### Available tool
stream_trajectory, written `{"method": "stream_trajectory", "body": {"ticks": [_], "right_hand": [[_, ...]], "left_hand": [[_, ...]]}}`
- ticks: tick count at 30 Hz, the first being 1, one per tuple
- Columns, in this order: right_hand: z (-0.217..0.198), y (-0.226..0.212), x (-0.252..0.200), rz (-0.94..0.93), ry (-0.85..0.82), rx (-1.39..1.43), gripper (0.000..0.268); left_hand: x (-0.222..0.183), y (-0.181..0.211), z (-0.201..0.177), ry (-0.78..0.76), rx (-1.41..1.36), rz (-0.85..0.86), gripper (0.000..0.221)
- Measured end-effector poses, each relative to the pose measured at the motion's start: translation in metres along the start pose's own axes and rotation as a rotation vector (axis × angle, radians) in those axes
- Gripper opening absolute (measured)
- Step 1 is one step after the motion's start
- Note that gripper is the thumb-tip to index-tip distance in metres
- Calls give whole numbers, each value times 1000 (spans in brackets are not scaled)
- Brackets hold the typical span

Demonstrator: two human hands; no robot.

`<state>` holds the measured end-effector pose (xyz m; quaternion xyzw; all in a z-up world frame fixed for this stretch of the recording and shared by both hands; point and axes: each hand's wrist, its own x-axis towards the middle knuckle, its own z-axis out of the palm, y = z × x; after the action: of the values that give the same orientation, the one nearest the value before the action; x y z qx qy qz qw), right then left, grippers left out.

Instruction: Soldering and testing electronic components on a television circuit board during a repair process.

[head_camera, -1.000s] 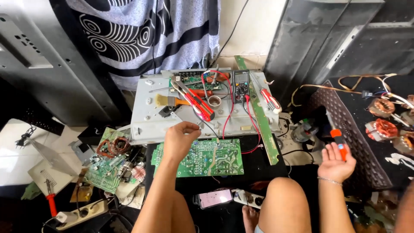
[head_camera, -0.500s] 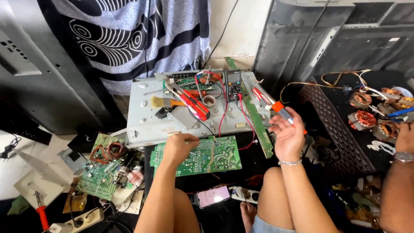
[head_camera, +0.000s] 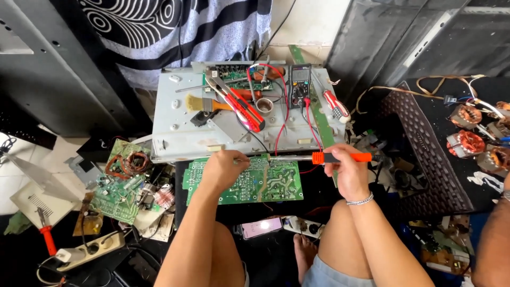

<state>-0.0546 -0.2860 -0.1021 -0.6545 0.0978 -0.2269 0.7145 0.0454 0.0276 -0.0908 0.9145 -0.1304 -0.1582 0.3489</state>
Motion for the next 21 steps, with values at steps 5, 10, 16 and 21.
{"method": "stream_trajectory", "body": {"ticks": [5, 10, 16, 21], "right_hand": [[22, -12, -9, 24, -76, -52, 23], [35, -16, -14, 99, -157, -107, 21], [47, -26, -16, 150, -224, -142, 22], [46, -23, -16, 159, -239, -159, 21]], "left_hand": [[2, 0, -1, -24, 12, -2, 26], [5, -3, 2, -23, 44, 9, 27], [5, -3, 1, -40, 34, 1, 29], [4, -3, 0, -39, 11, -17, 28]]}}
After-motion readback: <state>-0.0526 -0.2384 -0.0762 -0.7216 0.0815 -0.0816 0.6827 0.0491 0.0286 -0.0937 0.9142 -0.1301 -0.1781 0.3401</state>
